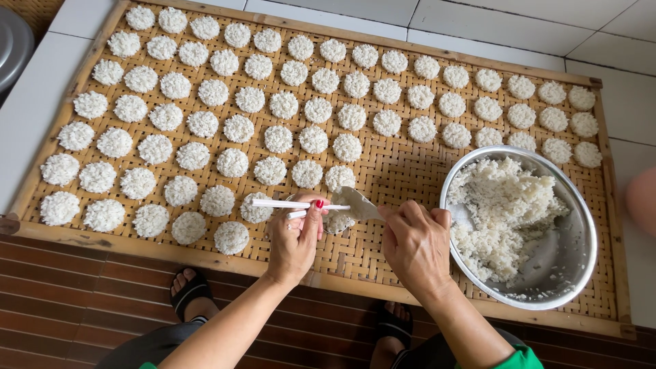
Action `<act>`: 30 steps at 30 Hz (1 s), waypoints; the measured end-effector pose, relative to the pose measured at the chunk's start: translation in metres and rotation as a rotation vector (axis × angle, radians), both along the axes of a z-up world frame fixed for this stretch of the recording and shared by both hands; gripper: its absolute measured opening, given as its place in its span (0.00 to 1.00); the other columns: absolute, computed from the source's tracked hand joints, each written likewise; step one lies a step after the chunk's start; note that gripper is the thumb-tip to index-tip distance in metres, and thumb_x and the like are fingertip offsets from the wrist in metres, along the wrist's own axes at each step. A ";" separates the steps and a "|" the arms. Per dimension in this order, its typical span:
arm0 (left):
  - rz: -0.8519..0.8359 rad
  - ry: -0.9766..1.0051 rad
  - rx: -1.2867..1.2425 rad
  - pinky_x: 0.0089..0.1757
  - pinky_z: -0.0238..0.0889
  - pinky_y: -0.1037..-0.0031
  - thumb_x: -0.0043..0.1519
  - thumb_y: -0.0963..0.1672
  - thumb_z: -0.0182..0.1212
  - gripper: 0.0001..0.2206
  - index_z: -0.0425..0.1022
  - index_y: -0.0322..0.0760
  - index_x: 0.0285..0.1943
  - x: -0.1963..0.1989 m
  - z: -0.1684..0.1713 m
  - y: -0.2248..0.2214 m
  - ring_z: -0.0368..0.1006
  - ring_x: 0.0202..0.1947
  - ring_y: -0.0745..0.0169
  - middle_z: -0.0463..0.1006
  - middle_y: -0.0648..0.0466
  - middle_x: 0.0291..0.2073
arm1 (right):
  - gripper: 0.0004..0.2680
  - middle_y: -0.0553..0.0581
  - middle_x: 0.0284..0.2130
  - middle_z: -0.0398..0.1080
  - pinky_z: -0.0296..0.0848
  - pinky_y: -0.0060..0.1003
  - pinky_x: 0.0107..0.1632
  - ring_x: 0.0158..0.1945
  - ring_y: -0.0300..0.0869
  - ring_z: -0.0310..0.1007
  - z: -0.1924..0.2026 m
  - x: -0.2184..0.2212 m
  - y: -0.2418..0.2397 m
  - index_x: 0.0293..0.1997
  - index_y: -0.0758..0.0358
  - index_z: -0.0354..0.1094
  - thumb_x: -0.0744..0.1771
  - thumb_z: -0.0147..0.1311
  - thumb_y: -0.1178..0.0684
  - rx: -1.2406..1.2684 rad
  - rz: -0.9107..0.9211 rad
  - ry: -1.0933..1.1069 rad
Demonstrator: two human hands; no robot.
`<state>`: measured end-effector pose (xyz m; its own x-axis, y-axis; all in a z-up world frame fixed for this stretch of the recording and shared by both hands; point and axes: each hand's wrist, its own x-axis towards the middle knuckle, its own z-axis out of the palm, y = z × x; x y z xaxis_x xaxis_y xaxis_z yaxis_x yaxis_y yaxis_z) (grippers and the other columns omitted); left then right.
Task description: Molding cooked rice into small circular cakes on a bamboo tray using a mold and a spatula
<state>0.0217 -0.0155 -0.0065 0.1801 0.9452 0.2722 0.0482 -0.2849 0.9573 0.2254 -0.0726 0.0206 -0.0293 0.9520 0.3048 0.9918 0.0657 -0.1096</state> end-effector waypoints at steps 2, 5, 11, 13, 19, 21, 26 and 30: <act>-0.002 0.014 -0.002 0.23 0.70 0.81 0.71 0.41 0.48 0.09 0.75 0.31 0.46 -0.002 -0.003 -0.001 0.69 0.20 0.72 0.77 0.47 0.29 | 0.08 0.47 0.28 0.71 0.59 0.41 0.48 0.29 0.36 0.73 -0.001 0.000 0.000 0.41 0.48 0.79 0.65 0.53 0.55 0.007 -0.005 0.003; 0.003 0.029 0.002 0.23 0.70 0.80 0.70 0.42 0.48 0.09 0.75 0.31 0.46 -0.004 -0.006 -0.002 0.70 0.20 0.71 0.76 0.47 0.28 | 0.07 0.47 0.28 0.71 0.58 0.41 0.49 0.30 0.36 0.72 0.002 0.001 0.000 0.41 0.48 0.79 0.65 0.53 0.55 0.015 -0.013 -0.011; 0.049 0.043 0.067 0.24 0.69 0.79 0.70 0.42 0.49 0.09 0.76 0.33 0.44 -0.003 0.003 -0.001 0.72 0.22 0.66 0.77 0.47 0.29 | 0.07 0.46 0.29 0.69 0.58 0.41 0.49 0.31 0.37 0.73 0.003 0.000 0.000 0.41 0.48 0.79 0.65 0.54 0.54 0.032 0.001 -0.070; 0.062 0.039 0.076 0.23 0.69 0.80 0.70 0.42 0.49 0.09 0.76 0.33 0.44 -0.001 0.009 -0.002 0.72 0.21 0.67 0.77 0.47 0.28 | 0.07 0.46 0.29 0.69 0.58 0.41 0.49 0.31 0.37 0.72 0.005 -0.002 0.000 0.41 0.48 0.79 0.64 0.54 0.54 0.035 0.008 -0.084; 0.023 0.025 0.062 0.25 0.71 0.79 0.70 0.42 0.49 0.09 0.75 0.34 0.44 0.004 -0.002 -0.002 0.71 0.23 0.67 0.77 0.47 0.28 | 0.07 0.47 0.30 0.69 0.59 0.41 0.49 0.31 0.38 0.72 0.008 -0.005 -0.003 0.40 0.49 0.79 0.65 0.53 0.54 0.037 0.028 -0.081; 0.010 0.040 0.110 0.28 0.76 0.72 0.70 0.42 0.49 0.09 0.75 0.33 0.45 0.005 -0.019 0.002 0.77 0.27 0.58 0.78 0.45 0.30 | 0.07 0.47 0.30 0.69 0.59 0.41 0.48 0.31 0.38 0.73 0.004 -0.002 -0.002 0.40 0.49 0.79 0.65 0.53 0.54 0.072 0.018 -0.053; 0.031 0.052 0.103 0.28 0.75 0.73 0.70 0.42 0.48 0.09 0.75 0.34 0.45 -0.001 -0.012 -0.001 0.76 0.28 0.58 0.79 0.46 0.30 | 0.07 0.48 0.29 0.69 0.60 0.42 0.48 0.31 0.39 0.73 0.009 -0.001 -0.001 0.40 0.49 0.79 0.65 0.53 0.55 0.036 0.004 -0.048; 0.033 0.052 0.086 0.29 0.74 0.73 0.71 0.42 0.48 0.09 0.75 0.33 0.45 0.000 0.012 -0.005 0.76 0.28 0.59 0.78 0.46 0.31 | 0.06 0.49 0.28 0.70 0.60 0.42 0.46 0.29 0.40 0.73 0.018 -0.008 -0.003 0.37 0.51 0.80 0.63 0.54 0.56 0.056 0.024 -0.029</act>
